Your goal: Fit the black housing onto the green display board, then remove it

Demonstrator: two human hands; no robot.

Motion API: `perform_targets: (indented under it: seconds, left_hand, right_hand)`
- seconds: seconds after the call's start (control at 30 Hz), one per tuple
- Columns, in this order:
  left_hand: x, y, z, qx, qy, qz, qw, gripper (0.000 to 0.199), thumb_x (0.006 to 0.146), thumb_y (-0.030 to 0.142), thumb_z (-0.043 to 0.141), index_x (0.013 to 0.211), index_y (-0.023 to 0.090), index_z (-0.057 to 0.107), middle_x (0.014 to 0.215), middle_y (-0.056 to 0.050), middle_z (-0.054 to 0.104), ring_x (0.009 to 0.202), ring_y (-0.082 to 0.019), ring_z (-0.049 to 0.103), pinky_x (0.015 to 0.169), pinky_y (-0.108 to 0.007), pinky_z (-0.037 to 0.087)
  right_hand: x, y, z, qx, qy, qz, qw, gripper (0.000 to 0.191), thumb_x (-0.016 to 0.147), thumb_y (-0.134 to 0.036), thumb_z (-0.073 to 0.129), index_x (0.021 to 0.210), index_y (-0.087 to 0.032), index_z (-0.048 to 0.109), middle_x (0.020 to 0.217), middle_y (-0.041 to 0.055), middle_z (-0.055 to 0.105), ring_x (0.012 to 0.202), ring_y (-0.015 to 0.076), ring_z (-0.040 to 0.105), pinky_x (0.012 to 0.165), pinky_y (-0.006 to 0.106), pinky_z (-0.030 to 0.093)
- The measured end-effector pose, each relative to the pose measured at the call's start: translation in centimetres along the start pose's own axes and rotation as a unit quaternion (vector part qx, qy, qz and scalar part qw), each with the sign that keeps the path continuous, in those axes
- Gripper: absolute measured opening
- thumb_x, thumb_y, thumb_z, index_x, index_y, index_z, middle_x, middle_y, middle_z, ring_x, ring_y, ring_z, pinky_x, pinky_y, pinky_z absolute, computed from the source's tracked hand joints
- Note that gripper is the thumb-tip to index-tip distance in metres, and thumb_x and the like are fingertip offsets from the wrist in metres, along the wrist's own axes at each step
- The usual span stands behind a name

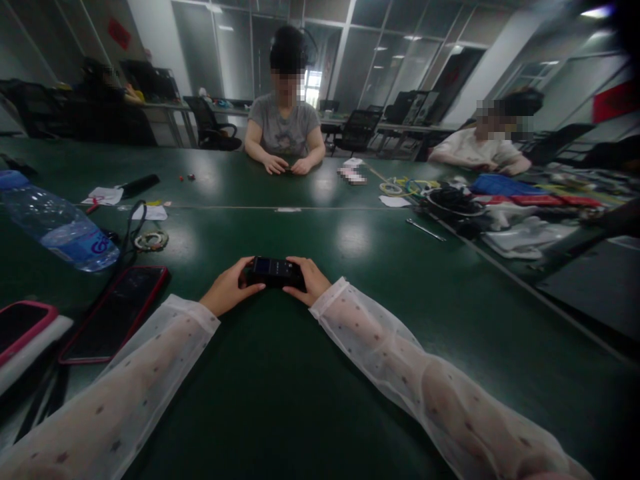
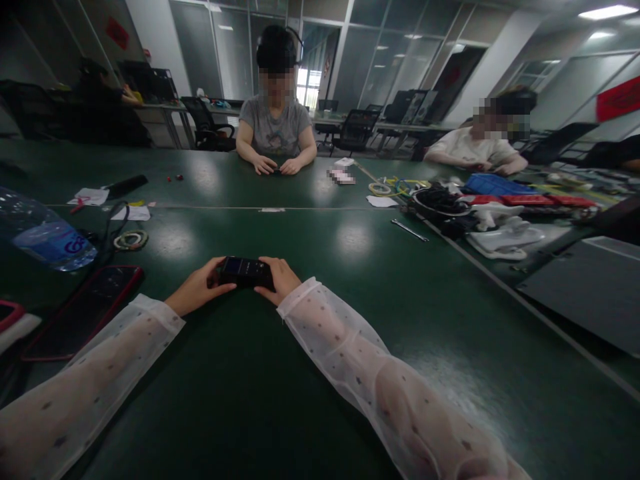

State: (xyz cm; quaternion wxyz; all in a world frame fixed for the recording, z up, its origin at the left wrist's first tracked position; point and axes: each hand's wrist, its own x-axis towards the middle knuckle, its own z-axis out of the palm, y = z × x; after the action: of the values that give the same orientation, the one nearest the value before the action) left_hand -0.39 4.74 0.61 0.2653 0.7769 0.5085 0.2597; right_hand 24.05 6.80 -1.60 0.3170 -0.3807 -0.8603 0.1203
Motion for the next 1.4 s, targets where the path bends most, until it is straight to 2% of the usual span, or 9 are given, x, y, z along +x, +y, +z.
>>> perform_targets:
  seconds: [0.13,0.3,0.63,0.73,0.9,1.0,1.4]
  left_hand:
    - [0.0,0.0,0.0,0.001,0.004,0.003,1.000,0.064,0.078,0.047,0.062,0.130,0.019,0.038,0.078,-0.003,0.057,0.063,-0.017,0.055,0.055,-0.028,0.041]
    - [0.0,0.0,0.0,-0.005,0.001,0.003,1.000,0.063,0.078,0.046,0.063,0.129,0.019,0.038,0.081,-0.004,0.058,0.063,-0.017,0.055,0.055,-0.028,0.041]
    - [0.0,0.0,0.0,-0.015,0.002,0.000,1.000,0.065,0.076,0.042,0.066,0.130,0.020,0.037,0.080,-0.003,0.057,0.062,-0.016,0.054,0.054,-0.027,0.041]
    - [0.1,-0.2,0.2,-0.010,0.004,-0.010,1.000,0.066,0.076,0.043,0.066,0.130,0.019,0.037,0.073,0.000,0.054,0.060,-0.016,0.052,0.052,-0.026,0.039]
    - [0.1,-0.1,0.1,-0.019,-0.005,-0.003,1.000,0.058,0.079,0.037,0.064,0.129,0.020,0.040,0.069,0.002,0.051,0.057,-0.014,0.049,0.052,-0.026,0.037]
    - [0.1,0.2,-0.1,-0.029,-0.009,-0.001,1.000,0.056,0.079,0.035,0.063,0.129,0.021,0.041,0.072,0.001,0.053,0.059,-0.014,0.049,0.053,-0.026,0.038]
    - [0.0,0.2,-0.2,-0.039,-0.013,-0.002,0.999,0.055,0.079,0.036,0.063,0.128,0.021,0.042,0.072,0.001,0.053,0.060,-0.015,0.050,0.055,-0.027,0.038]
  right_hand:
    - [0.0,0.0,-0.2,0.007,0.013,0.005,1.000,0.071,0.069,-0.028,0.071,0.129,-0.018,0.033,0.116,0.0136,0.050,0.106,0.0278,0.050,0.093,0.048,0.044]
    - [0.1,0.3,-0.3,0.065,0.010,0.065,0.996,0.070,0.065,-0.031,0.075,0.124,-0.021,0.038,0.114,0.0115,0.052,0.107,0.0265,0.053,0.091,0.046,0.046]
    - [0.2,0.3,-0.6,0.125,0.003,0.108,0.986,0.056,0.064,-0.031,0.076,0.111,-0.022,0.047,0.106,0.0067,0.060,0.099,0.0239,0.060,0.087,0.045,0.048]
    - [0.1,-0.3,-0.9,0.138,0.051,0.101,0.984,0.054,0.065,-0.032,0.075,0.110,-0.023,0.047,0.105,0.0060,0.060,0.098,0.0236,0.060,0.087,0.044,0.049]
    - [0.0,-1.1,-1.4,0.099,0.241,0.083,0.962,0.052,0.070,-0.033,0.070,0.114,-0.022,0.044,0.107,0.0086,0.056,0.100,0.0235,0.057,0.088,0.042,0.048]
    - [0.1,-0.7,-1.5,0.072,0.308,0.107,0.943,0.051,0.072,-0.034,0.067,0.115,-0.019,0.043,0.108,0.0105,0.053,0.100,0.0242,0.056,0.087,0.043,0.048]
    - [-0.2,2.4,-0.2,0.020,0.277,0.238,0.931,0.049,0.067,-0.029,0.069,0.108,-0.017,0.046,0.100,0.0111,0.056,0.090,0.0258,0.056,0.086,0.048,0.046]
